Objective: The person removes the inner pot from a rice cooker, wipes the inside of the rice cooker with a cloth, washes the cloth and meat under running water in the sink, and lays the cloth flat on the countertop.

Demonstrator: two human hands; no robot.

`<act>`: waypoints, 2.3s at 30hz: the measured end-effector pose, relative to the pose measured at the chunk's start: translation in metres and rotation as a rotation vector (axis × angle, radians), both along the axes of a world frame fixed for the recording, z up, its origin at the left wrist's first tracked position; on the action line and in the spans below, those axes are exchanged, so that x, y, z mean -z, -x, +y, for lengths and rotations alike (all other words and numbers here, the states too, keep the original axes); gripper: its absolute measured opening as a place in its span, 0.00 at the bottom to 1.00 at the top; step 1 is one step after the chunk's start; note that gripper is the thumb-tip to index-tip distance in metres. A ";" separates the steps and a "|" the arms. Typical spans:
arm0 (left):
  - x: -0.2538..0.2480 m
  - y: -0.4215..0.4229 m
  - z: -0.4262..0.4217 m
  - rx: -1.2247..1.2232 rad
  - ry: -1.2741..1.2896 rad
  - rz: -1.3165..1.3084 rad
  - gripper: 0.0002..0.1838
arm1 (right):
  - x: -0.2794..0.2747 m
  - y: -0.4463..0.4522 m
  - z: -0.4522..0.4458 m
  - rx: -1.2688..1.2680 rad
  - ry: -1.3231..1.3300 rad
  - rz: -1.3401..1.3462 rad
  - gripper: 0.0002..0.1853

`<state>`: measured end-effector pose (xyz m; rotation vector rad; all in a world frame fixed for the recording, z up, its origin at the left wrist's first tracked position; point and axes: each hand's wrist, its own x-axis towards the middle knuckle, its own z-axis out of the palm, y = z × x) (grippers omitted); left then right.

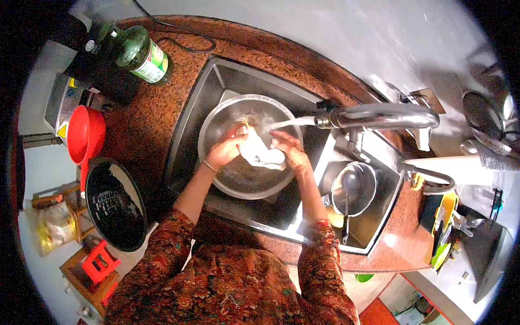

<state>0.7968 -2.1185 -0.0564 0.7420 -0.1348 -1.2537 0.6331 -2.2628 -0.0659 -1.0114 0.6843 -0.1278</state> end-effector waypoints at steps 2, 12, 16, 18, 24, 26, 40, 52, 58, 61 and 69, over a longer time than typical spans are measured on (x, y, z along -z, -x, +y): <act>0.001 -0.004 0.008 0.028 -0.080 -0.175 0.09 | -0.010 0.004 0.000 -0.192 0.133 -0.024 0.19; -0.027 -0.024 0.030 0.105 -0.126 -1.143 0.04 | -0.061 0.009 0.004 -0.174 0.851 -0.014 0.09; -0.060 -0.013 0.023 -0.060 -0.039 -0.986 0.03 | -0.067 0.006 0.003 0.020 1.057 0.097 0.11; -0.073 -0.012 0.022 -0.095 -0.126 -0.921 0.03 | -0.064 0.000 0.004 0.107 1.156 0.080 0.13; -0.066 0.008 0.017 -0.373 -0.021 -0.855 0.03 | -0.048 -0.011 0.027 0.273 0.650 0.096 0.14; -0.071 0.043 0.018 -0.325 -0.014 -0.841 0.07 | -0.044 -0.019 0.042 0.473 0.074 0.014 0.17; 0.000 0.055 -0.024 -0.299 -0.182 0.522 0.29 | -0.030 -0.069 0.070 0.342 0.934 0.281 0.12; 0.058 0.053 -0.050 -0.322 -0.124 0.410 0.17 | -0.037 -0.085 0.063 0.112 1.092 0.475 0.18; 0.058 0.084 -0.035 -0.318 -0.155 0.257 0.18 | 0.057 -0.071 -0.015 0.435 1.122 0.505 0.22; 0.019 0.056 -0.007 -0.191 -0.310 0.386 0.20 | 0.043 -0.061 -0.024 0.596 0.556 0.464 0.24; 0.050 0.024 -0.017 -0.100 0.014 0.425 0.23 | -0.068 -0.084 0.105 -0.051 0.874 0.272 0.14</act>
